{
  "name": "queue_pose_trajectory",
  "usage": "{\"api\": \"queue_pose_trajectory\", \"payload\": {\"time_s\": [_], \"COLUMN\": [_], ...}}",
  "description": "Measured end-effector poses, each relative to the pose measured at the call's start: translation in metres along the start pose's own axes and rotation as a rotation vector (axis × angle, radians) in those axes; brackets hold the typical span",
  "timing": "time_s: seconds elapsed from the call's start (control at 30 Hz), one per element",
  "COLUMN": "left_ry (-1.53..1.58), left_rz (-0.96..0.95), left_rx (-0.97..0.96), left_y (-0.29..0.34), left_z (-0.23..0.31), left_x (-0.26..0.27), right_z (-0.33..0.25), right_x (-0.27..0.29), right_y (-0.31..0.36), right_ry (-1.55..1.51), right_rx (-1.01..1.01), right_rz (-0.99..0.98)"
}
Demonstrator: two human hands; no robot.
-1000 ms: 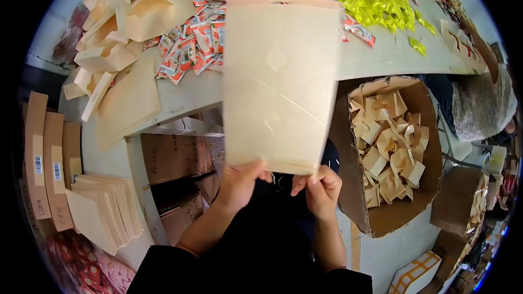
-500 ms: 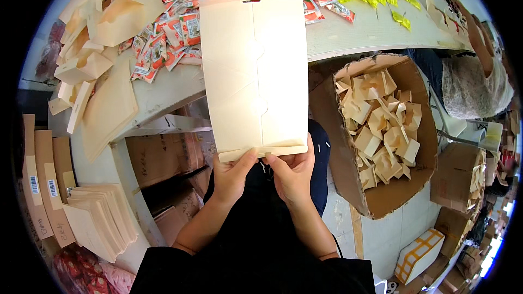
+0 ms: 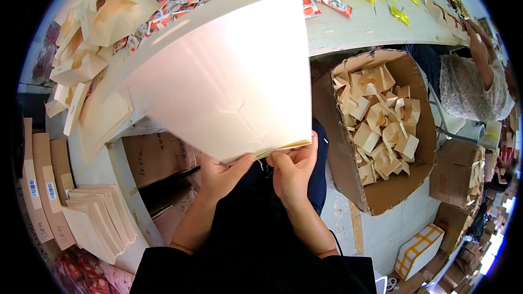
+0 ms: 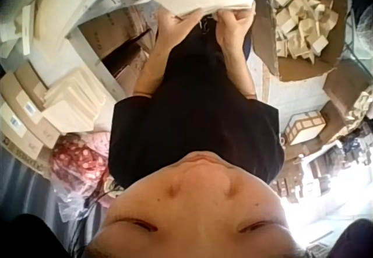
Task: The person assembles small cardboard boxes by hand, folding the flaps into place and filling them with small packets from a pile on the table.
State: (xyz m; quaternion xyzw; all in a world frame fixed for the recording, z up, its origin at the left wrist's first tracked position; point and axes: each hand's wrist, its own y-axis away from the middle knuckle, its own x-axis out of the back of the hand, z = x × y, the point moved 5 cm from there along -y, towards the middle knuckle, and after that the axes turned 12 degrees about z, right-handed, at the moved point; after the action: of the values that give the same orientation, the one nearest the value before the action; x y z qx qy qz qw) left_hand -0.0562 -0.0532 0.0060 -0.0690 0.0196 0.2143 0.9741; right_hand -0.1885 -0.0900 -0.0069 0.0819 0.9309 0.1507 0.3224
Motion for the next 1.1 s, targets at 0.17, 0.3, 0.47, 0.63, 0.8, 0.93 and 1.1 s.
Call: {"api": "queue_pose_trajectory", "payload": {"time_s": [0.17,0.3,0.47,0.63,0.8,0.93,1.1], "left_ry": [0.032,0.134,0.224,0.244,0.047,0.432,0.305], "left_rz": [-0.054,-0.011,0.032,-0.152,-0.525,-0.163,-0.207], "left_rx": [0.066,0.175,0.250,0.457,0.445,0.519,0.520], "left_y": [-0.007,-0.005,-0.004,0.000,0.014,0.008,0.003], "left_z": [0.002,0.001,-0.003,-0.010,-0.022,-0.026,-0.017], "left_x": [-0.002,0.002,0.003,0.009,-0.003,0.011,0.013], "right_z": [0.003,0.002,0.002,-0.021,-0.041,-0.027,-0.018], "right_x": [0.001,-0.005,-0.006,0.014,0.008,0.010,-0.008], "right_y": [0.002,0.009,0.011,-0.010,-0.008,-0.002,0.013], "right_ry": [0.068,0.123,0.137,0.252,0.810,0.906,1.192], "right_rx": [-0.020,0.041,0.027,0.201,0.479,0.378,0.441], "right_rz": [-0.089,-0.124,-0.187,-0.223,-0.185,-0.321,-0.343]}}
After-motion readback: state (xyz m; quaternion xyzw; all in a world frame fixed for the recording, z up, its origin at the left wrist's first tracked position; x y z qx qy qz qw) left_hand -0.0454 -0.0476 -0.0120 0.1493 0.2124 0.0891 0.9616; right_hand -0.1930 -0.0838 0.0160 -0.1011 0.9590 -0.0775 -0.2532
